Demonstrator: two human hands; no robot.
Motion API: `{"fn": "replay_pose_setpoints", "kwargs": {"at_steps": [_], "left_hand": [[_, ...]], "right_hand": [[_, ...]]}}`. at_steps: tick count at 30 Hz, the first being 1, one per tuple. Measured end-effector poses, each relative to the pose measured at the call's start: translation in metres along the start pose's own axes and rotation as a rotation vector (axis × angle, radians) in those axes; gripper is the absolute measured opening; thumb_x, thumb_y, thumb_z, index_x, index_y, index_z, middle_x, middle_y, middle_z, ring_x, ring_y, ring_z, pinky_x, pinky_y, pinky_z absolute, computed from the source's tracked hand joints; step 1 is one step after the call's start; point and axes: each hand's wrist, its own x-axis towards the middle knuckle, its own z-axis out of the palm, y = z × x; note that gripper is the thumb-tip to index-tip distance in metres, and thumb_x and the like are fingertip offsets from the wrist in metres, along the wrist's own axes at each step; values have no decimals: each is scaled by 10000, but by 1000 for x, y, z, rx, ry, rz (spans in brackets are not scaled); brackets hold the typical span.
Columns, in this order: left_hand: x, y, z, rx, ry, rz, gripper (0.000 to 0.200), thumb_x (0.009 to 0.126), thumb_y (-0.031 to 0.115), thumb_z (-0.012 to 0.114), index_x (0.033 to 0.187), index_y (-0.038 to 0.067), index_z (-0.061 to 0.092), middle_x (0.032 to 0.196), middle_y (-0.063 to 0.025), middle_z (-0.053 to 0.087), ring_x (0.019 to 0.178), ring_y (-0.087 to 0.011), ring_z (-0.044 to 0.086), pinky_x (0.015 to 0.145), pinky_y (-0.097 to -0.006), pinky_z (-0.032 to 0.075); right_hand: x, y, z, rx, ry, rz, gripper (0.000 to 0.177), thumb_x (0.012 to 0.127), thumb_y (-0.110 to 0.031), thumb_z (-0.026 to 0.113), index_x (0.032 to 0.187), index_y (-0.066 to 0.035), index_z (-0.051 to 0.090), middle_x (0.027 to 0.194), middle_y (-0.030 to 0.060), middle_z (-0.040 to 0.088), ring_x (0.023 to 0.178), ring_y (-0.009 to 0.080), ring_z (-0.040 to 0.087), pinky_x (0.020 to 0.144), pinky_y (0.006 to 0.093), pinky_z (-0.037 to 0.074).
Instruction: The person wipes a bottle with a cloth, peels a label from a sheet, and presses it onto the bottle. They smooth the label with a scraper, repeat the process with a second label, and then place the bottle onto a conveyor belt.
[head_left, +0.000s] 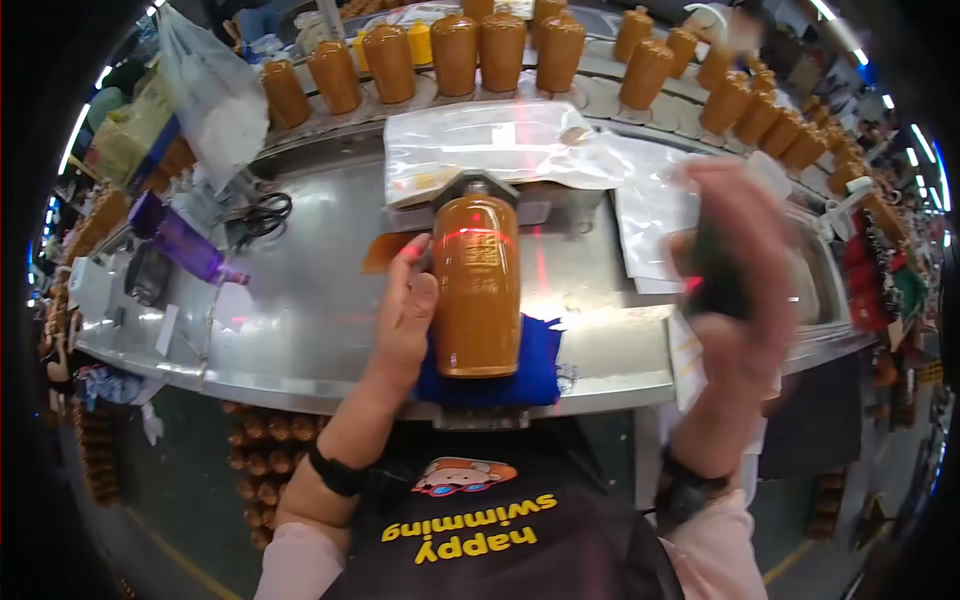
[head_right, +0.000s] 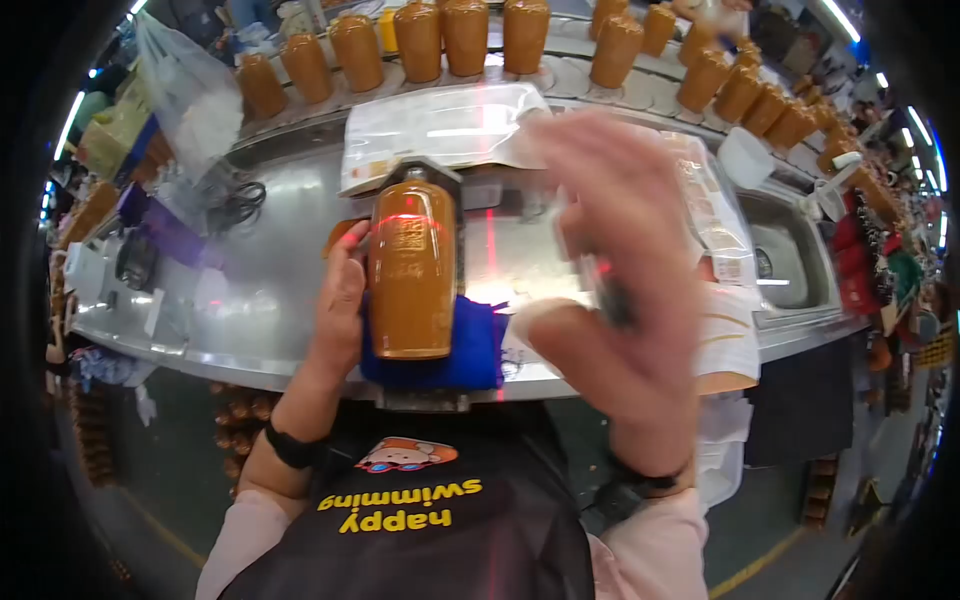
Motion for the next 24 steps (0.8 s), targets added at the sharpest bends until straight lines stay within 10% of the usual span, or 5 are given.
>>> {"fn": "replay_pose_setpoints", "kwargs": {"at_steps": [8,24], "left_hand": [[18,9,15,78,26,-26,832,916,303,674,1485,-63,190,1418,-233,358,1306,-273,404,1088,-368,352],[19,3,12,-17,8,-39,746,964,254,600,1499,-38,171,1437,-195,370,1310,-229,410,1091,-345,350]], "right_hand": [[-46,29,106,-92,-256,178,562,833,-218,723,1360,-112,560,1353,215,430,1215,402,458,1018,462,415],[-48,34,113,-68,-274,227,584,839,-228,719,1385,-119,543,1362,230,421,1227,406,452,1036,460,403]]}}
